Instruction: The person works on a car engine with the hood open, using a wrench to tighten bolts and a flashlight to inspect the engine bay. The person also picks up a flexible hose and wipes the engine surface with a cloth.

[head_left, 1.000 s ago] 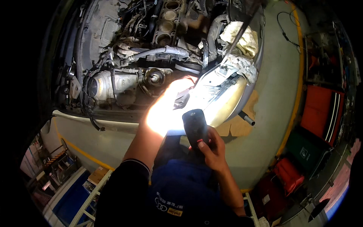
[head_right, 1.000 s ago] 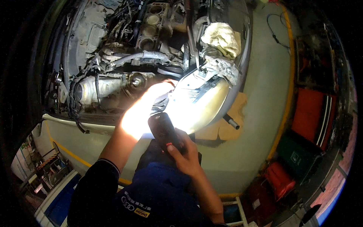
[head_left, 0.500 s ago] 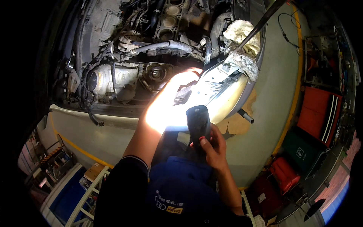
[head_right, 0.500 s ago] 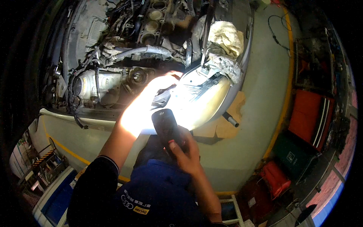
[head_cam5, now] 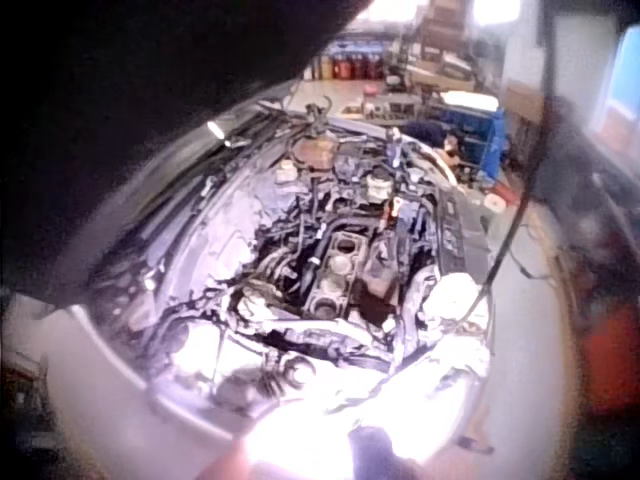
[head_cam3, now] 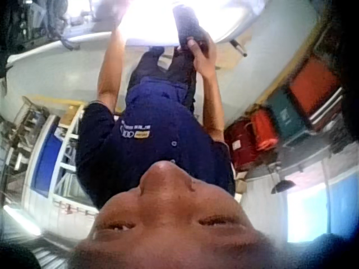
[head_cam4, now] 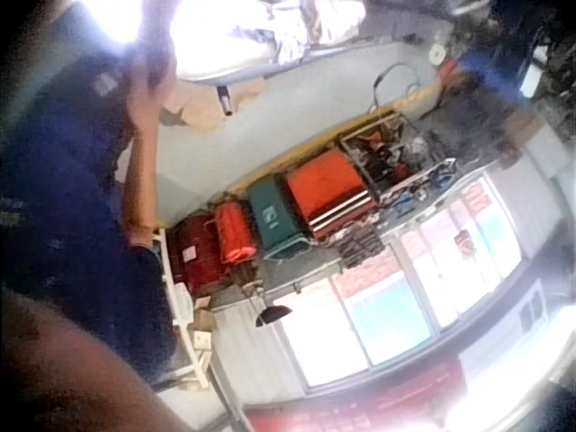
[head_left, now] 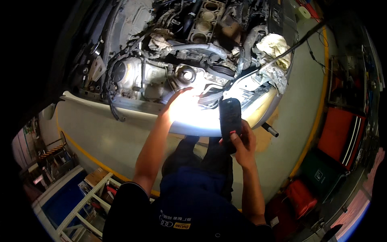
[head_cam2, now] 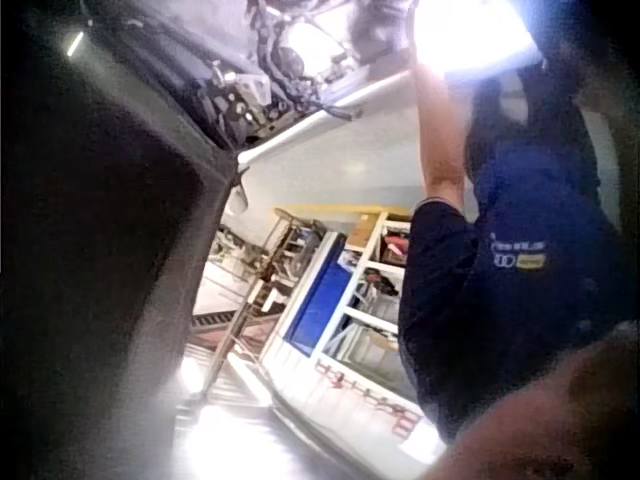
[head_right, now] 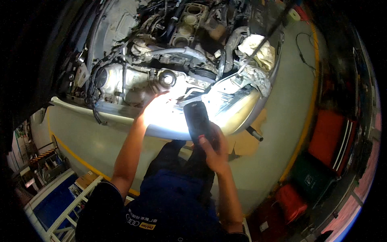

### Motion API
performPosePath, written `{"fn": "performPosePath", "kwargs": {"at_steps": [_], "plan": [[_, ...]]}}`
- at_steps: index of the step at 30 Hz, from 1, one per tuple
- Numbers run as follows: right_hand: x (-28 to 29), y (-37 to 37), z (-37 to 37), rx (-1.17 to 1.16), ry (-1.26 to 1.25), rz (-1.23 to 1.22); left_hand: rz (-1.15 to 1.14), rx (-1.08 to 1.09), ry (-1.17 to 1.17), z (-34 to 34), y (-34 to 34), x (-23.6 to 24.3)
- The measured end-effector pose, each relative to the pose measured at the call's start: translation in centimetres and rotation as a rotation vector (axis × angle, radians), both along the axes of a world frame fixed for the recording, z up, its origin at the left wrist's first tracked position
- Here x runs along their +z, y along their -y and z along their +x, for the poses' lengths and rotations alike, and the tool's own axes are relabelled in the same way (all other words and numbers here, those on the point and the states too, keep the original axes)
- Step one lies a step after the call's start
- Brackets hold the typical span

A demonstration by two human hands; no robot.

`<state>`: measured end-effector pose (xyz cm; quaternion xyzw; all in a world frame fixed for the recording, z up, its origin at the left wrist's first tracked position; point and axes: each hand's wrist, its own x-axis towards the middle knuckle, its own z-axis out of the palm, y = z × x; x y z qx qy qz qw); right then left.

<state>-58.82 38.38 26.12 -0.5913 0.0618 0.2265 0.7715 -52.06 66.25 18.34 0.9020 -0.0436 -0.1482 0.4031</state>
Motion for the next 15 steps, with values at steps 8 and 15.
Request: {"fn": "performPosePath", "kwargs": {"at_steps": [8,15], "plan": [[-0.8,-4.1,4.6,0.29,0.42,-0.448,0.3,0.036,0.51,-8.4,-9.5,2.6],[-5.0,-10.5,12.0,0.302,0.488,-0.605,0.12,-0.386,0.334,-8.0,-8.4,4.0]]}}
